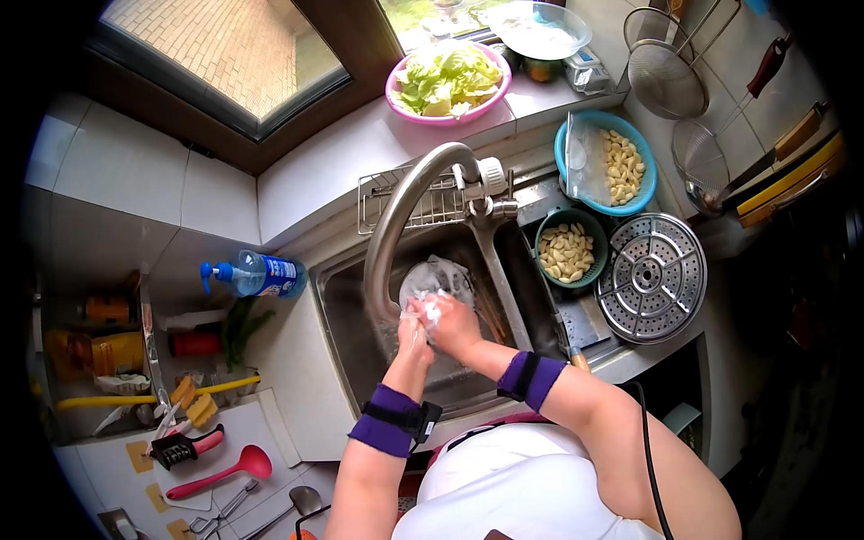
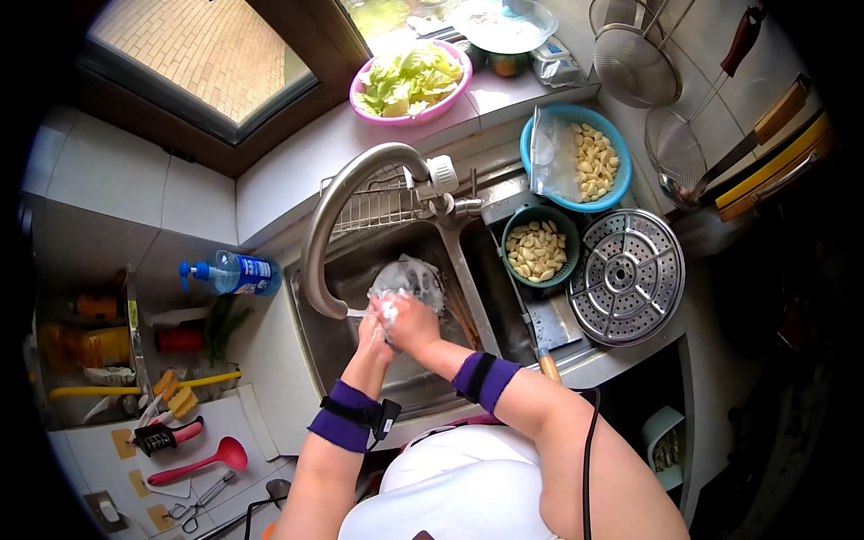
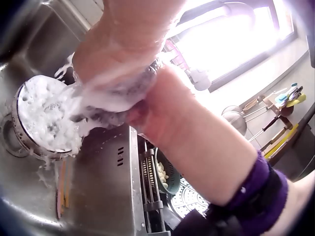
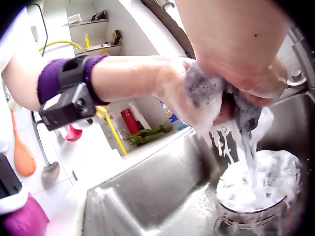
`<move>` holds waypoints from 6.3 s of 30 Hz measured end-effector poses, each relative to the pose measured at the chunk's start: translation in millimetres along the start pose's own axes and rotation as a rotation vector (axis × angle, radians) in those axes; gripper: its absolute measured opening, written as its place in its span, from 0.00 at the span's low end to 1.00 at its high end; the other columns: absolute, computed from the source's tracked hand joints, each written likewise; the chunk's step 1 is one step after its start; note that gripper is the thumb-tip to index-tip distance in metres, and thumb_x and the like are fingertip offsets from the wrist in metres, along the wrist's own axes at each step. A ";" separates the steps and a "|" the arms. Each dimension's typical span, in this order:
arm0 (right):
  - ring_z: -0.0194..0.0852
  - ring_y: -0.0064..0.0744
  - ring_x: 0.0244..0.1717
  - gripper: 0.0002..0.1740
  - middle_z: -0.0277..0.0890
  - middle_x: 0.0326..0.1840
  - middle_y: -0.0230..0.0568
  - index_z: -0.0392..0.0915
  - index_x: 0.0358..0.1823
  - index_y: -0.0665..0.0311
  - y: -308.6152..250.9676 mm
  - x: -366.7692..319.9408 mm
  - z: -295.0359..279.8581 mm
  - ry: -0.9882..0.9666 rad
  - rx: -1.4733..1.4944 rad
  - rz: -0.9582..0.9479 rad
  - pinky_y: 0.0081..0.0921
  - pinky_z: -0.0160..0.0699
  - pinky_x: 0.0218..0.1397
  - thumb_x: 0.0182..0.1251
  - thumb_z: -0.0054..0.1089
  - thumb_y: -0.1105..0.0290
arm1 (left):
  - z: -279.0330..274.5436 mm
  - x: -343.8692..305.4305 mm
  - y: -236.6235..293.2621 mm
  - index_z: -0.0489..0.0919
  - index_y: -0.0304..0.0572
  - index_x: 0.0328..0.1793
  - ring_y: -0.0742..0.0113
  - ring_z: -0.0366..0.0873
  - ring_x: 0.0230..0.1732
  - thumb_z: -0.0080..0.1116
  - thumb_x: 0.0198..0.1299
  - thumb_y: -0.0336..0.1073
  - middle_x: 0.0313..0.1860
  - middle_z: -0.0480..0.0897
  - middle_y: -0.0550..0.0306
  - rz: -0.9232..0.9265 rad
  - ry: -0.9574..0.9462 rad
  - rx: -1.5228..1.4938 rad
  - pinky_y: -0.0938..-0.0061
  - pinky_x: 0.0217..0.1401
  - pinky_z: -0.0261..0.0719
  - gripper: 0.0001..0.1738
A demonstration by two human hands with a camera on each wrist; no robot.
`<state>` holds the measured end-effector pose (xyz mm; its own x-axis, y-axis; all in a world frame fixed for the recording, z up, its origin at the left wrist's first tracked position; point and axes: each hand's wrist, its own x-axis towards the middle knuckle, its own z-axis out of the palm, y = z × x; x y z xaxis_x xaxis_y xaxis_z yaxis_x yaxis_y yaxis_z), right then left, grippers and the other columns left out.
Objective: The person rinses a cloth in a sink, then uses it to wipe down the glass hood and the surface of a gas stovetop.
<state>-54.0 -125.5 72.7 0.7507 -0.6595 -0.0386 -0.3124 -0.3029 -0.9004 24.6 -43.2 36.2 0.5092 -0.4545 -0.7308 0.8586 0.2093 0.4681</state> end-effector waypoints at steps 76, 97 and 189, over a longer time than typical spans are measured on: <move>0.82 0.57 0.42 0.19 0.81 0.41 0.58 0.78 0.46 0.66 -32.0 23.1 -6.1 -0.208 -0.214 0.056 0.43 0.80 0.44 0.62 0.60 0.57 | 22.3 4.8 -1.1 0.72 0.47 0.51 0.61 0.81 0.39 0.60 0.64 0.51 0.35 0.81 0.57 -0.035 -0.340 -0.442 0.64 0.45 0.81 0.20; 0.81 0.56 0.43 0.17 0.82 0.38 0.54 0.83 0.41 0.63 -35.1 26.1 -18.5 -0.106 -0.168 0.079 0.42 0.78 0.46 0.69 0.55 0.57 | 56.0 -6.0 10.0 0.80 0.38 0.44 0.61 0.81 0.36 0.47 0.67 0.66 0.37 0.83 0.56 0.025 0.192 -0.131 0.66 0.43 0.80 0.33; 0.78 0.58 0.46 0.15 0.79 0.44 0.53 0.80 0.39 0.65 -48.0 18.3 -7.6 -0.015 -0.127 -0.054 0.43 0.77 0.47 0.68 0.55 0.59 | 27.8 -2.2 -5.9 0.82 0.39 0.45 0.63 0.81 0.40 0.52 0.68 0.57 0.39 0.83 0.57 0.010 -0.057 -0.247 0.66 0.47 0.79 0.26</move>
<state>-29.7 -128.2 118.5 0.7768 -0.6298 0.0012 -0.3419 -0.4233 -0.8390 16.7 -67.5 48.9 0.5197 -0.4976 -0.6945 0.8455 0.4165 0.3343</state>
